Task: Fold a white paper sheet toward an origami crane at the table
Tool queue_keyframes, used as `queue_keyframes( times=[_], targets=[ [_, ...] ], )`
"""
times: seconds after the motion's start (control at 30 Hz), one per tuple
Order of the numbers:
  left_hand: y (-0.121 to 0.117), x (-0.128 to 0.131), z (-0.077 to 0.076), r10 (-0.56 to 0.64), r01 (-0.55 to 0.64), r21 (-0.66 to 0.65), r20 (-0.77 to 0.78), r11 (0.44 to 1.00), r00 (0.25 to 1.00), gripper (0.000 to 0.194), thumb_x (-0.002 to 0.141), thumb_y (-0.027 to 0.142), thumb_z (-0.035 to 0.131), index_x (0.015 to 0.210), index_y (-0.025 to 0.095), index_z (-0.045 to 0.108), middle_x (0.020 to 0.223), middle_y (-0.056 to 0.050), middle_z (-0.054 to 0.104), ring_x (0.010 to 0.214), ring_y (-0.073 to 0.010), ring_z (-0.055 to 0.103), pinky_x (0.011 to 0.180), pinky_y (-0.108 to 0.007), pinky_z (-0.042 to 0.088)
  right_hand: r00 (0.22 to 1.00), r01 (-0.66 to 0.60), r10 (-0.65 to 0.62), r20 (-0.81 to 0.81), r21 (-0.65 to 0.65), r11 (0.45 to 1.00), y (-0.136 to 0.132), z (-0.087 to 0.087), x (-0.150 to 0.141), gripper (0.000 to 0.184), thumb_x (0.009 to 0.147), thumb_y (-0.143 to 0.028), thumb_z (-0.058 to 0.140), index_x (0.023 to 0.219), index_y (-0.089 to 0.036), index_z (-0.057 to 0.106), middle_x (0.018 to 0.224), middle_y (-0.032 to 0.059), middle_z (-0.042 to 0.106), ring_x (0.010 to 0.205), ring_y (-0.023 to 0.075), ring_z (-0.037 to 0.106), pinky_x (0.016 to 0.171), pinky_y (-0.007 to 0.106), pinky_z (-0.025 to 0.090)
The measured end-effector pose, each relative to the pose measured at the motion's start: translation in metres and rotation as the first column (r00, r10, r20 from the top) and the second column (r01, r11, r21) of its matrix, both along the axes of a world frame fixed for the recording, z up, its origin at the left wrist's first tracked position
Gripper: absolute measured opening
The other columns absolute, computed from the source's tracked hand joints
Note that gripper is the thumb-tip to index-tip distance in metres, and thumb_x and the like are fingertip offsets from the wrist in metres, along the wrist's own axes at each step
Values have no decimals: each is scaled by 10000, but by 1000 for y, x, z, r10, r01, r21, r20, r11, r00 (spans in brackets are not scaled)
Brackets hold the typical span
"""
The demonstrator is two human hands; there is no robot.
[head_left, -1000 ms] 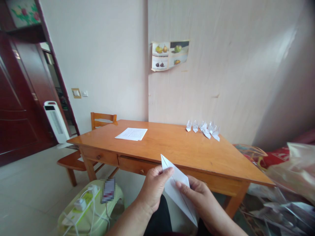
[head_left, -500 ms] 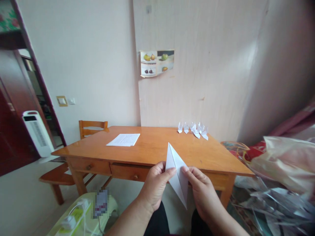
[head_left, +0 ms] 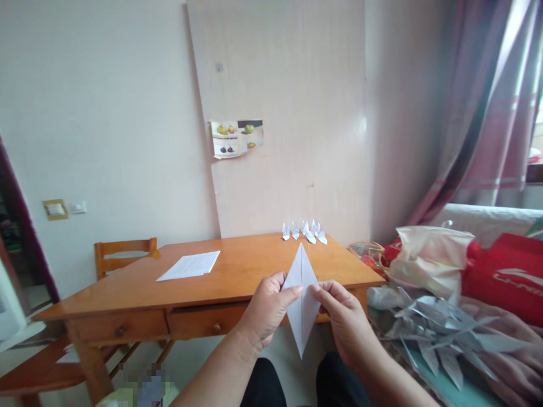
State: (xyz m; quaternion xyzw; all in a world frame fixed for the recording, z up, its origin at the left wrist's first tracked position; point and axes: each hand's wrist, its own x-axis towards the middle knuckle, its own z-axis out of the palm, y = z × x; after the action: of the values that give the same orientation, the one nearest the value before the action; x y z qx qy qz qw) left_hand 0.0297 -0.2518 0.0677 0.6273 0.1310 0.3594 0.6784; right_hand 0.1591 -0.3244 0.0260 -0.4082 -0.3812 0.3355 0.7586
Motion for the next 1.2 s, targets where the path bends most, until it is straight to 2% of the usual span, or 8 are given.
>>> queue_keyframes(
  times=[0.13, 0.23, 0.37, 0.53, 0.67, 0.8, 1.07, 1.2],
  targets=[
    [0, 1, 0, -38, 38, -14, 26, 999, 999, 366, 828, 293, 717, 1149, 121, 675, 1007, -117, 735, 826, -221, 683, 801, -345, 523, 997, 67, -65, -28, 63, 996, -1, 6, -7, 327, 759, -502, 751, 719, -200, 634, 639, -31, 552, 609, 122, 432, 592, 252, 335],
    [3, 3, -3, 34, -34, -24, 4, 999, 999, 369, 808, 289, 740, 1134, 123, 692, 1048, -121, 739, 877, -233, 692, 841, -338, 522, 997, 59, -55, -62, 73, 996, 4, 7, -8, 384, 689, -550, 773, 688, -198, 617, 620, -32, 549, 593, 123, 434, 584, 257, 347],
    [5, -2, -6, -11, 10, -29, -42, 1000, 999, 449, 791, 280, 755, 1201, 119, 669, 1069, -127, 737, 934, -252, 693, 872, -353, 523, 989, 90, -80, -127, 75, 993, 8, 7, -13, 333, 690, -479, 772, 676, -193, 601, 609, -40, 534, 596, 111, 421, 588, 247, 340],
    [17, -11, -11, 138, -140, -7, -110, 990, 984, 495, 767, 287, 784, 1216, 121, 658, 1079, -113, 739, 971, -253, 692, 889, -345, 526, 988, 1, 9, -153, 65, 998, 20, 5, -22, 279, 677, -401, 740, 638, -194, 558, 580, -54, 503, 571, 101, 409, 565, 244, 309],
    [27, -16, -17, 76, -81, -46, -109, 996, 991, 458, 797, 306, 758, 1208, 129, 659, 1124, -118, 726, 979, -253, 692, 881, -346, 531, 987, 43, -36, -159, 41, 998, 31, 0, -26, 268, 697, -393, 729, 658, -192, 556, 586, -58, 501, 565, 97, 397, 567, 245, 310],
    [28, -22, -21, 121, -130, -78, -108, 988, 987, 443, 794, 314, 760, 1191, 139, 672, 1117, -120, 730, 926, -252, 706, 837, -343, 545, 990, -25, 29, -137, 33, 999, 36, -6, -30, 277, 710, -415, 721, 674, -195, 556, 598, -48, 519, 572, 107, 430, 574, 249, 337],
    [22, -23, -29, 86, -84, -197, -2, 977, 996, 504, 765, 303, 786, 1231, 153, 668, 1062, -132, 744, 824, -249, 719, 770, -346, 554, 998, -46, 45, -41, -32, 998, 33, -16, -26, 299, 754, -452, 730, 709, -200, 575, 625, -40, 528, 591, 115, 435, 577, 240, 344],
    [22, -18, -33, 41, -32, -198, 44, 980, 998, 470, 769, 301, 786, 1195, 128, 686, 1093, -145, 732, 918, -262, 705, 843, -351, 537, 999, -54, 54, 3, -42, 998, 32, -19, -20, 312, 773, -485, 729, 769, -193, 618, 670, -28, 557, 613, 119, 439, 593, 241, 344]
  ],
)
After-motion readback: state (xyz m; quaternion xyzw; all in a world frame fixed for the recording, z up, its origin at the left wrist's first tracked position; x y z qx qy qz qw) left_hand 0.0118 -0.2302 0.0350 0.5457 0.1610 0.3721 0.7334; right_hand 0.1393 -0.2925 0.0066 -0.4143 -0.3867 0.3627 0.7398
